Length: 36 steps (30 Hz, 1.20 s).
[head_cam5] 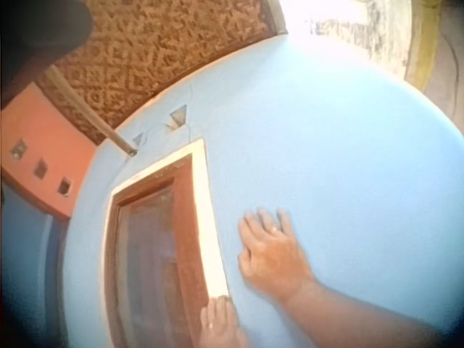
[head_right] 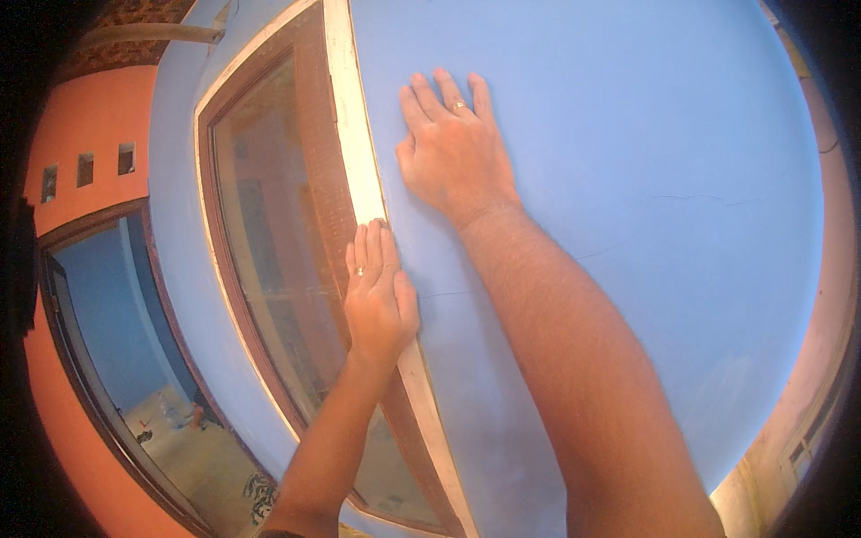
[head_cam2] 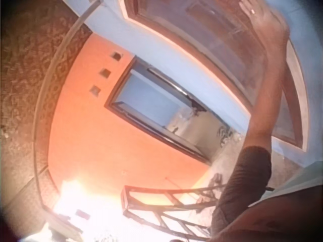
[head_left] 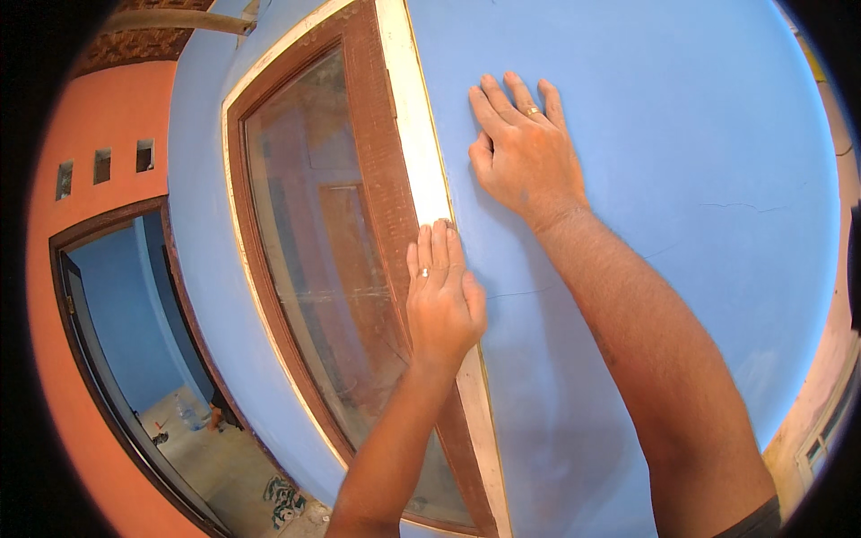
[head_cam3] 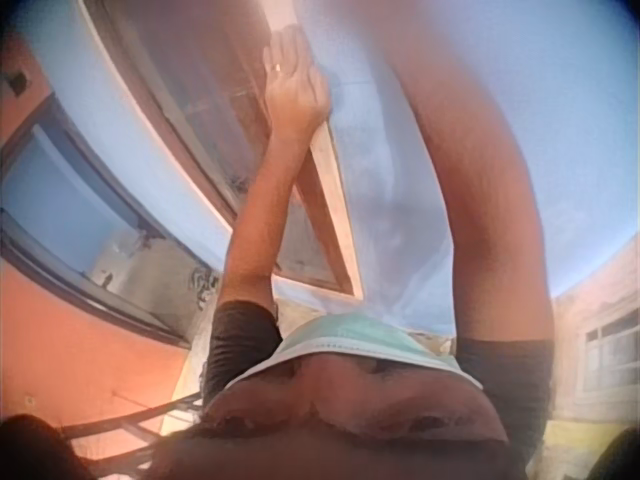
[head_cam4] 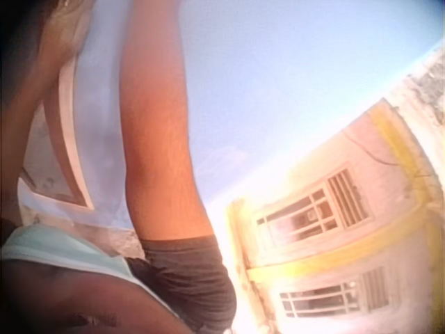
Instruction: The person sands the wooden frame of a window using a small abrasive pad. They work along the vertical and horizontal edges of the frame, repeatedly rubbing the surface to smooth it.
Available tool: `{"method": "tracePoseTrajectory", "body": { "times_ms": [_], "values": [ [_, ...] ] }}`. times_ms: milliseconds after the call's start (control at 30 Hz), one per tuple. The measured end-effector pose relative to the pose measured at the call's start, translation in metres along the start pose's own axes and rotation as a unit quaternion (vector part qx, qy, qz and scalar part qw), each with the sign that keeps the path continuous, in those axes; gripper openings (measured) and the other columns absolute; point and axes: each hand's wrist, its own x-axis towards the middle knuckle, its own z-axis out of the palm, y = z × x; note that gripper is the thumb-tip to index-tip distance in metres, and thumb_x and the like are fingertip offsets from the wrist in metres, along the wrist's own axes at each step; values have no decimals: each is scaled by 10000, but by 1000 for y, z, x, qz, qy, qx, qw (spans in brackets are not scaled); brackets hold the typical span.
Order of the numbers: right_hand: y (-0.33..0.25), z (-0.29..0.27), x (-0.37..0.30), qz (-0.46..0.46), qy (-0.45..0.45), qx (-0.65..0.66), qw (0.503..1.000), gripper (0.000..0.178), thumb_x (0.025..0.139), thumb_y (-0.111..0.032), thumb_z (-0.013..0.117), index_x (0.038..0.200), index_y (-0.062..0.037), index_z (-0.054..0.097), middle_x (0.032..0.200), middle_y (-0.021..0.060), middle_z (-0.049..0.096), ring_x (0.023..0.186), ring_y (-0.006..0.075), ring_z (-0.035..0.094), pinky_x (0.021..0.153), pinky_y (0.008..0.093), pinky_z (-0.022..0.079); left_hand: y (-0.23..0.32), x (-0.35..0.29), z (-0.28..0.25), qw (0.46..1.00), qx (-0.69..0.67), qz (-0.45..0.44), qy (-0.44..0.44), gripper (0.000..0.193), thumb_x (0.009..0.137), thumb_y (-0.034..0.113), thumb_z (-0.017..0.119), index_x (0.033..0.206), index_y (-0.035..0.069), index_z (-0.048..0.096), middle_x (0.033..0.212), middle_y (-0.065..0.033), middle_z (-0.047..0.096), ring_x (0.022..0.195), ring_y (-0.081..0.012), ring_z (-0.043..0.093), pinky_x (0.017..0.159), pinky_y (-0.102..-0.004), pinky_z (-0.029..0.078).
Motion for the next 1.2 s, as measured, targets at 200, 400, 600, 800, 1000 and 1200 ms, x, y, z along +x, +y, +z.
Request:
{"method": "tracePoseTrajectory", "body": {
  "times_ms": [200,400,600,800,1000,1200],
  "values": [
    [10,2,0,-7,-22,-32,999,458,1003,-207,571,1413,-25,663,1522,134,653,1477,312,549,1289,572,314,-30,128,23,995,10,58,80,540,1035,98,483,1519,-138,519,1614,-318,502,1530,-521,422,1279,-549,350],
    [4,3,4,-16,-14,-16,1000,461,997,-222,592,1411,-31,664,1517,123,657,1478,302,551,1285,567,318,-67,218,22,993,52,67,82,551,1076,159,431,1554,-107,497,1640,-296,484,1552,-495,405,1301,-532,316],
    [10,-1,-5,-17,-24,-29,999,464,994,-233,599,1406,-34,673,1528,124,654,1484,301,548,1289,564,314,-1,44,16,999,-33,1,36,582,1029,47,477,1590,-106,461,1655,-287,481,1568,-494,398,1308,-527,307],
    [4,-3,0,-16,-20,-23,999,457,1001,-232,597,1406,-35,677,1528,119,655,1477,308,557,1297,573,302,10,-9,7,1000,-12,-13,24,560,1032,26,483,1568,-138,463,1635,-319,483,1550,-524,404,1306,-547,302],
    [11,-5,-7,-35,-55,-29,997,471,1022,-250,589,1443,-47,649,1564,106,621,1497,305,529,1289,623,295,-36,178,29,993,22,47,103,555,1055,101,481,1562,-122,464,1644,-288,474,1547,-508,396,1294,-583,298],
    [11,-8,-9,-50,-49,-37,997,488,1042,-232,571,1507,-89,603,1609,82,579,1528,302,496,1269,662,315,-20,125,35,993,-38,25,105,599,1062,98,479,1624,-96,411,1706,-257,416,1571,-499,378,1307,-582,269]
  ]
}}
